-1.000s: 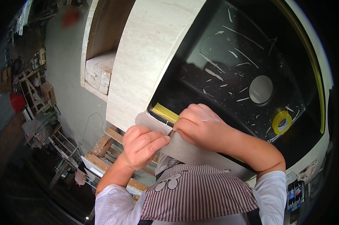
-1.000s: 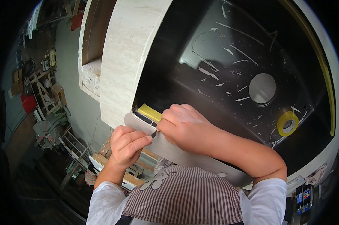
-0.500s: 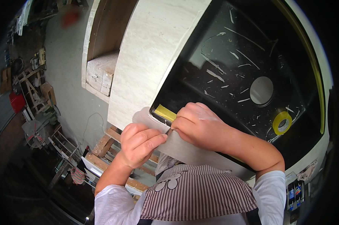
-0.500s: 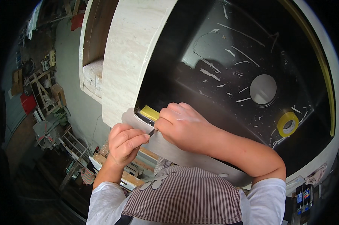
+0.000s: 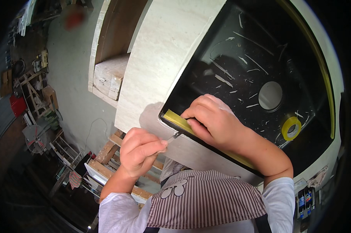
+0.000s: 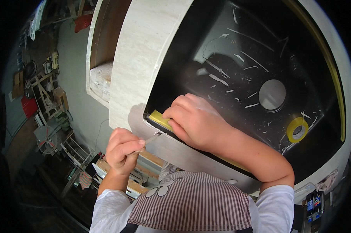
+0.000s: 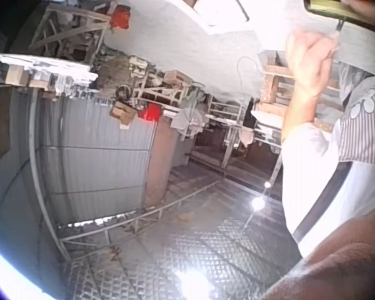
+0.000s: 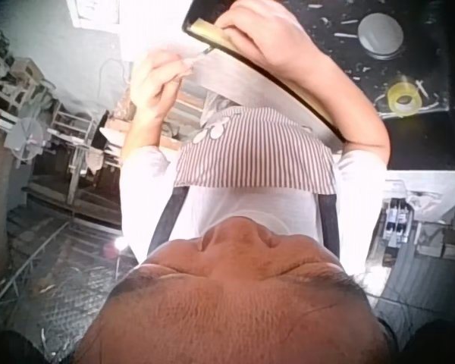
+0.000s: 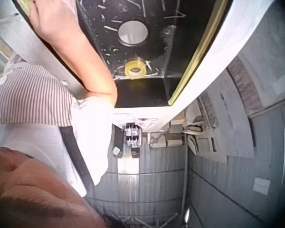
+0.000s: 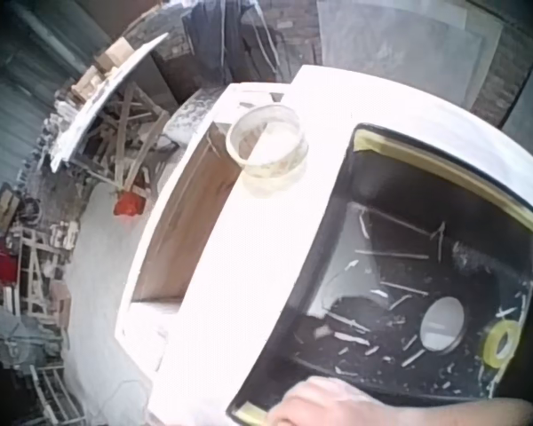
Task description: The person applies yellow tape along the perimeter of a rectangular cutout in a white countertop. They use a small metal tool to press the tape into the corners and edges, then put on a glove and continue smoothing the tape along the remaining edges.
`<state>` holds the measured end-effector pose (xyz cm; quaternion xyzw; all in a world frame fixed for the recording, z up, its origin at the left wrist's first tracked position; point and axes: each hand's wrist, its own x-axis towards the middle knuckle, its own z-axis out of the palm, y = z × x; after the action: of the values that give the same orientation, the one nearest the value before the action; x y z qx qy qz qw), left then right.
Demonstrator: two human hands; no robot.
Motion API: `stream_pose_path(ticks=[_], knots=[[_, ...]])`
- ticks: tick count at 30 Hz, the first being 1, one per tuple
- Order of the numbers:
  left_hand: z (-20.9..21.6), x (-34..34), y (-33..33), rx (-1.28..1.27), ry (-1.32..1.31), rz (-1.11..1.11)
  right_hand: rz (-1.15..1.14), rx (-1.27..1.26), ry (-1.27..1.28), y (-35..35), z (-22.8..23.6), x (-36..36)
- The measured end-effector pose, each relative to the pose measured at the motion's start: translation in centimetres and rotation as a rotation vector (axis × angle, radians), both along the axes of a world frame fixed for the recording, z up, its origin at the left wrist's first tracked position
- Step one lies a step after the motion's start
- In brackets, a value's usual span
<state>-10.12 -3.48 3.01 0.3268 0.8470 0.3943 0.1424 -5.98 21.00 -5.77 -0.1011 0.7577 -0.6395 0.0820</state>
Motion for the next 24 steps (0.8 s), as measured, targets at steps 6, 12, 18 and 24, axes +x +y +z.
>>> stream_pose_path(ticks=[6,12,18,24], knots=[[0.6,1.0,0.6,0.045,-0.176,0.105,0.018,-0.045,0.116,-0.5,2.0,0.5],[0.4,2.1,1.7,0.114,-0.169,0.108,-0.001,0.132,0.329,0.0,2.3,2.0],[0.6,2.4,0.8,-0.006,-0.044,0.058,-0.067,0.275,0.139,1.8,0.6,2.0],[-0.2,2.6,0.7,-0.136,0.139,-0.059,0.028,0.041,0.029,0.9,-0.1,2.6]])
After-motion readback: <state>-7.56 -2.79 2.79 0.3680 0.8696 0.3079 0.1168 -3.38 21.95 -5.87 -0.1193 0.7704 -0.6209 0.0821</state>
